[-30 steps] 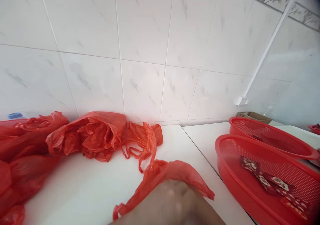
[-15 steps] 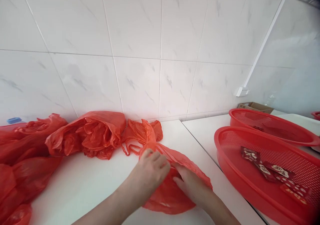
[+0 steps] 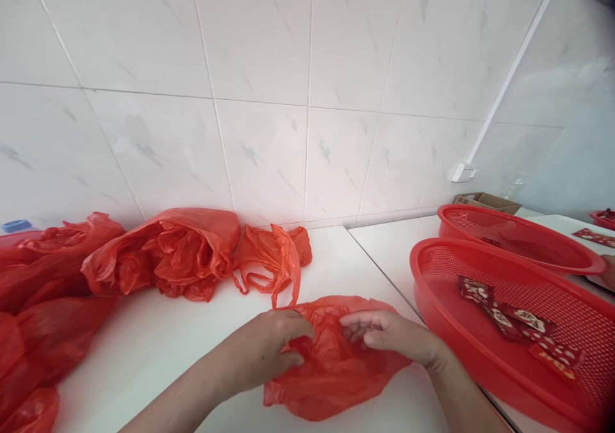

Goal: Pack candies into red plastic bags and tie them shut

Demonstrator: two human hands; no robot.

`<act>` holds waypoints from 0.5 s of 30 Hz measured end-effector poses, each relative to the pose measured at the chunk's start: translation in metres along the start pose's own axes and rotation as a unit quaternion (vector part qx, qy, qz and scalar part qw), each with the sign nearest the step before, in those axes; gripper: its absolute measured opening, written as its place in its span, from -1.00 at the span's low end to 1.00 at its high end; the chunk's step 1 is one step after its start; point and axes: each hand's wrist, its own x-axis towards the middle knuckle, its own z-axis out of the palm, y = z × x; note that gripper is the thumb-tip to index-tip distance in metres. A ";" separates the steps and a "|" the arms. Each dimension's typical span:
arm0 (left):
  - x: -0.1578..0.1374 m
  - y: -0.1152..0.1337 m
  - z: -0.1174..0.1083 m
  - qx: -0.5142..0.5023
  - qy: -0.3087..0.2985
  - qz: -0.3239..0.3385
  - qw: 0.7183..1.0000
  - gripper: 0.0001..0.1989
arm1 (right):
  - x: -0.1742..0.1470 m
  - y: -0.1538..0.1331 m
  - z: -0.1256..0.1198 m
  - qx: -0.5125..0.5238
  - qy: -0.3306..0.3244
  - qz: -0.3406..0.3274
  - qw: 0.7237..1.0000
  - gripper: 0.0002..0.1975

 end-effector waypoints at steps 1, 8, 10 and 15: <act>0.001 0.001 0.000 0.008 0.024 -0.005 1.000 -0.76 | -0.001 -0.001 0.000 0.007 -0.003 -0.025 1.000 -0.53; -0.011 -0.023 0.018 0.150 0.181 0.041 0.971 -0.77 | 0.019 0.017 0.000 0.210 0.093 -0.023 0.973 -0.54; -0.020 -0.039 0.028 0.141 0.255 0.008 0.957 -0.63 | 0.023 0.018 0.001 0.229 0.095 -0.017 0.969 -0.58; -0.033 -0.068 0.071 -0.136 0.363 -0.180 0.904 -0.33 | 0.021 0.003 0.016 0.202 0.061 -0.031 0.977 -0.45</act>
